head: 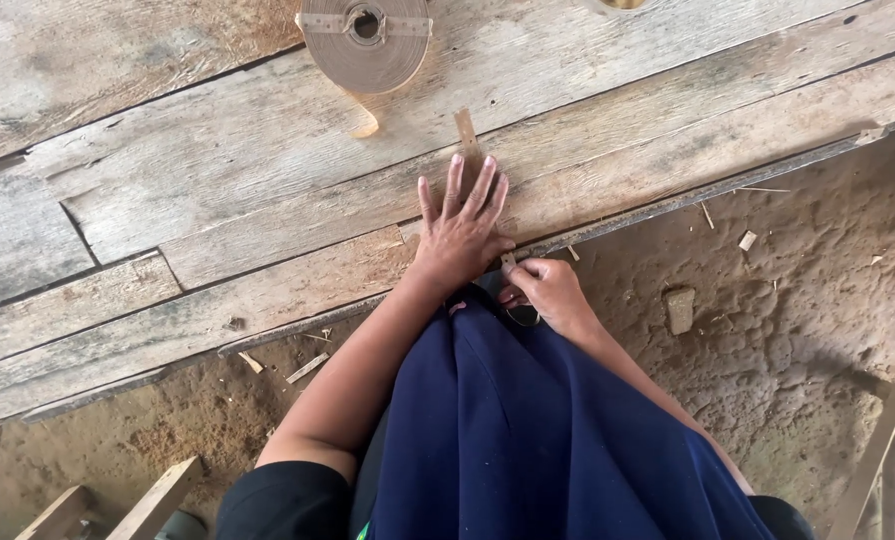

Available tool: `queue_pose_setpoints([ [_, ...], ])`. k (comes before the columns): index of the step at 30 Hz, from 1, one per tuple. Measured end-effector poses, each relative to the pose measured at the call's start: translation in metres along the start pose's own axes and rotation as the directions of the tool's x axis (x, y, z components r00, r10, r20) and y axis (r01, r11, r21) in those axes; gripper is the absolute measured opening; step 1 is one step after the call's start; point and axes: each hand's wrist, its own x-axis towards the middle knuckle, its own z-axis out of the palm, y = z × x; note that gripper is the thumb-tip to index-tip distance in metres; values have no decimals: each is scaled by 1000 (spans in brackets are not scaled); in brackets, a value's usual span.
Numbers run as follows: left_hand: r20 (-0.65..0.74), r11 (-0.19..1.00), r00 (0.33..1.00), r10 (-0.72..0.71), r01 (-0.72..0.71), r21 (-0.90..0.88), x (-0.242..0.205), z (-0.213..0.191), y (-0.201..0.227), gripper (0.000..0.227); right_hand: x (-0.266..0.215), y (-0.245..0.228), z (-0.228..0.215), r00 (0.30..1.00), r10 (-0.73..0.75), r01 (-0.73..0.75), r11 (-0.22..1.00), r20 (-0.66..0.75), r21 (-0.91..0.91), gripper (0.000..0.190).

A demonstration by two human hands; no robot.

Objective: Measuring, cutting, and applying thin strips of material from a roll onto a wooden surface

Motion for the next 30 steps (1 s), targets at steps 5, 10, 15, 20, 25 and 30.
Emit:
queue_pose_setpoints([
  [5,52,999,999,-2,5,-43,0,-8,2,98,-6,-16,7,999,5,-15,966,-37,-257,26],
  [10,36,999,999,-1,2,-40,0,-8,2,100,-6,-34,4,999,23,-40,818,-37,-573,29],
  [15,23,998,1000,9,-8,-63,-1,-1,-1,98,-10,-71,-12,983,112,-15,841,147,-541,27],
  [20,24,999,1000,8,-7,-54,1,2,-3,97,7,-79,-22,964,152,83,611,220,-787,28],
  [25,39,998,999,-8,10,-59,2,5,-3,94,5,-98,-38,970,189,85,327,154,-941,30],
  [30,-2,1000,1000,-1,1,-12,2,8,-4,103,-25,-139,-76,835,-512,153,564,-199,-811,24],
])
